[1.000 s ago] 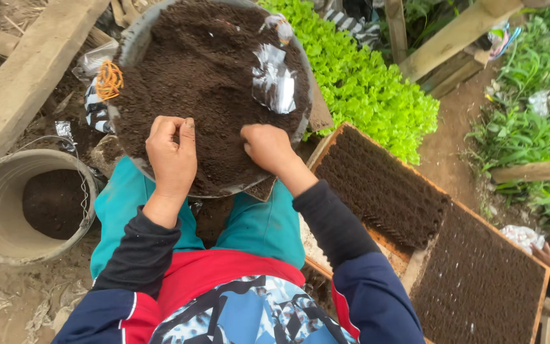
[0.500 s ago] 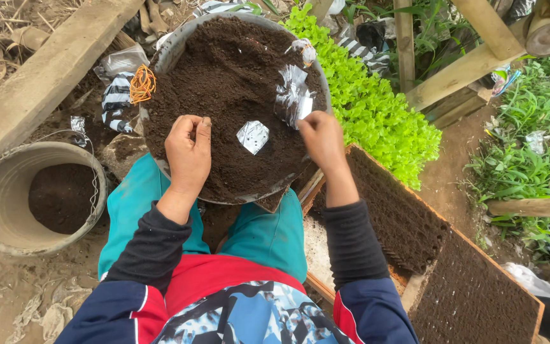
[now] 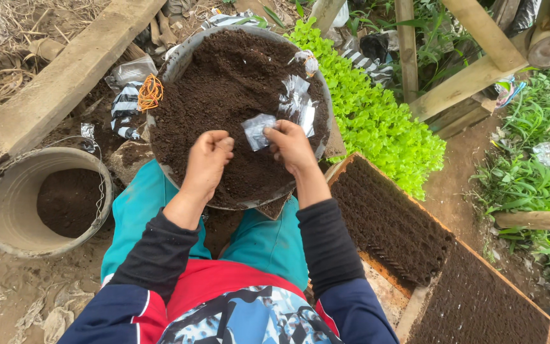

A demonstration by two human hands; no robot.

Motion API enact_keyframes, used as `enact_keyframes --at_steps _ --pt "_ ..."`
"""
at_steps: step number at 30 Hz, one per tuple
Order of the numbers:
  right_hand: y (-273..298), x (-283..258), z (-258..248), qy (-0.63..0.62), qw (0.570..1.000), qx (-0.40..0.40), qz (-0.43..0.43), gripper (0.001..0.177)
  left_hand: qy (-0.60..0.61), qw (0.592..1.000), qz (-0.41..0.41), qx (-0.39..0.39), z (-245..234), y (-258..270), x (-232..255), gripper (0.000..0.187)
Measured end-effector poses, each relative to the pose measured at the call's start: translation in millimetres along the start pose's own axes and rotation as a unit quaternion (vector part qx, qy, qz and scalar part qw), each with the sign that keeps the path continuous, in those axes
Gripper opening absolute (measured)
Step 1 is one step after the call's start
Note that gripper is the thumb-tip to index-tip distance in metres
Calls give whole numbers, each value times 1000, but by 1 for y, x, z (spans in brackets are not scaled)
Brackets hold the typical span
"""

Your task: The person repeatedly scoops soil from a bucket, wraps it with seeds from small packets into compact balls, and places them into a rectangular seed tray. The process is repeated continuously throughout the clip.

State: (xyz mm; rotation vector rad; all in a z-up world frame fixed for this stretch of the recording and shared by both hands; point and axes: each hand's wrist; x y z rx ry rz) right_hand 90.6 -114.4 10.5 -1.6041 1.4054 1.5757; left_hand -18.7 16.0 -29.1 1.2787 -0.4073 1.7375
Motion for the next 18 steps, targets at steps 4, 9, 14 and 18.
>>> enact_keyframes --at_steps 4,9,14,18 --pt "9 8 -12 -79 996 -39 5 14 8 995 -53 -79 20 5 -8 48" --pt "12 23 -12 -69 996 -52 -33 18 -1 996 -38 -79 29 0 -21 9" --pt "17 20 -37 371 917 122 -84 20 -18 997 -6 -68 25 4 -20 14" --pt "53 -9 -23 319 921 127 -183 24 -16 997 20 -76 23 2 -22 16"
Point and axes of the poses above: each hand's wrist, its own y-axis away from the middle knuckle, its own z-axis out of the palm, x = y × z, and after that the axes turned 7 degrees about y, right-handed
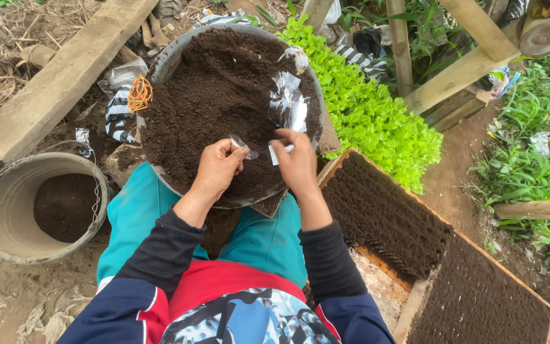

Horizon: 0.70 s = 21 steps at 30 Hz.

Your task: The person repeatedly scoops soil from a bucket, wraps it with seeds from small packets into compact balls, and places them into a rectangular seed tray. The process is repeated continuously throughout the clip.

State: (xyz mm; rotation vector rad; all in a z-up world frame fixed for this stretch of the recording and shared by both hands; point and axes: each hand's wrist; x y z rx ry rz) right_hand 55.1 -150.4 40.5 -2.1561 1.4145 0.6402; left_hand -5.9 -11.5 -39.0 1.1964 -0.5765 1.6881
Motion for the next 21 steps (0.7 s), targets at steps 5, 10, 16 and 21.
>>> enact_keyframes --at_steps 5,10,16,21 --pt "4 15 34 -234 963 -120 -58 14 75 994 -76 -2 7 6 16 18" --pt "5 -12 17 -194 964 -140 -120 33 144 982 -118 21 -9 -2 6 9" --pt "-3 -18 43 -29 980 -153 -122 10 -249 958 136 -53 -21 4 49 17" --pt "6 -58 80 298 885 -122 -337 29 -200 952 230 41 -35 -7 93 18"
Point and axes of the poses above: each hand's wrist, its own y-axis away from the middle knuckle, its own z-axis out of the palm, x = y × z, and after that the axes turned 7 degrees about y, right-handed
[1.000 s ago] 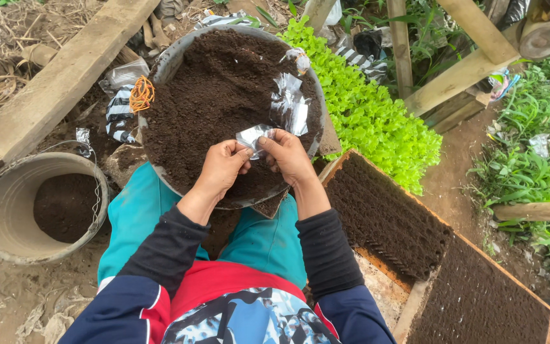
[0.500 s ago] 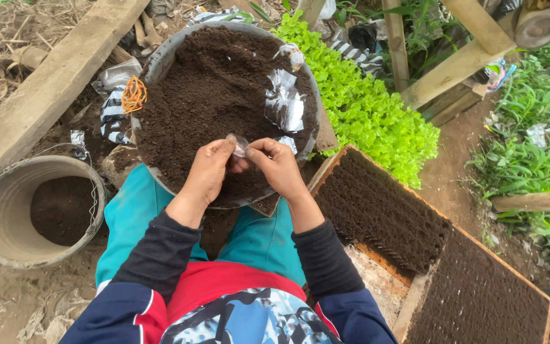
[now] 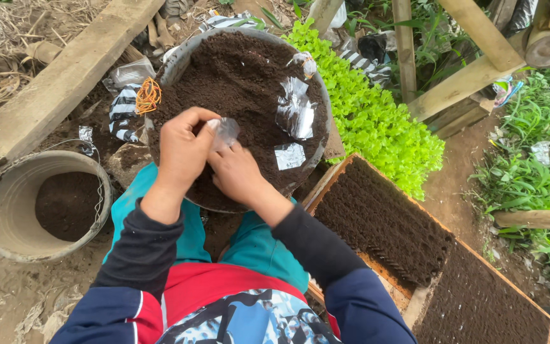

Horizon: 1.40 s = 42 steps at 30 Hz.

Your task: The person repeatedly scoops soil from a bucket, wraps it with seeds from small packets into compact balls, and places them into a rectangular seed tray. The process is repeated continuously throughout the clip.

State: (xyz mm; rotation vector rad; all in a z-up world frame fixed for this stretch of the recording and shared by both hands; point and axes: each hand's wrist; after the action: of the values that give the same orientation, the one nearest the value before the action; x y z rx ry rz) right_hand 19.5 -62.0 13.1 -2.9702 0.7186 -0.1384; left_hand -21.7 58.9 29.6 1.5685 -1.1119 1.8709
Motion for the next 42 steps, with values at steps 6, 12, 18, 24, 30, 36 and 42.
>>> enact_keyframes --at_steps 6,12,18,24,30,36,42 --pt "-42 41 78 -79 980 -63 173 25 -23 999 35 3 -16 -4 11 19" --pt "-22 70 87 -629 712 -47 308 40 -27 998 13 -46 -8 -6 -10 18" --pt "-9 79 -6 -877 405 116 232 39 -117 987 -87 -62 19 5 11 14" --pt "-18 73 -4 -814 410 283 299 18 -205 962 -115 -142 57 27 -16 19" --pt "-1 63 -5 -777 440 309 326 31 -123 971 -121 -164 67 35 -46 12" --pt "20 56 -1 -735 535 281 307 33 -83 975 -138 -155 67 33 -40 14" --pt "57 33 -39 -355 860 262 256 31 -25 975 -151 -162 65 33 -22 22"
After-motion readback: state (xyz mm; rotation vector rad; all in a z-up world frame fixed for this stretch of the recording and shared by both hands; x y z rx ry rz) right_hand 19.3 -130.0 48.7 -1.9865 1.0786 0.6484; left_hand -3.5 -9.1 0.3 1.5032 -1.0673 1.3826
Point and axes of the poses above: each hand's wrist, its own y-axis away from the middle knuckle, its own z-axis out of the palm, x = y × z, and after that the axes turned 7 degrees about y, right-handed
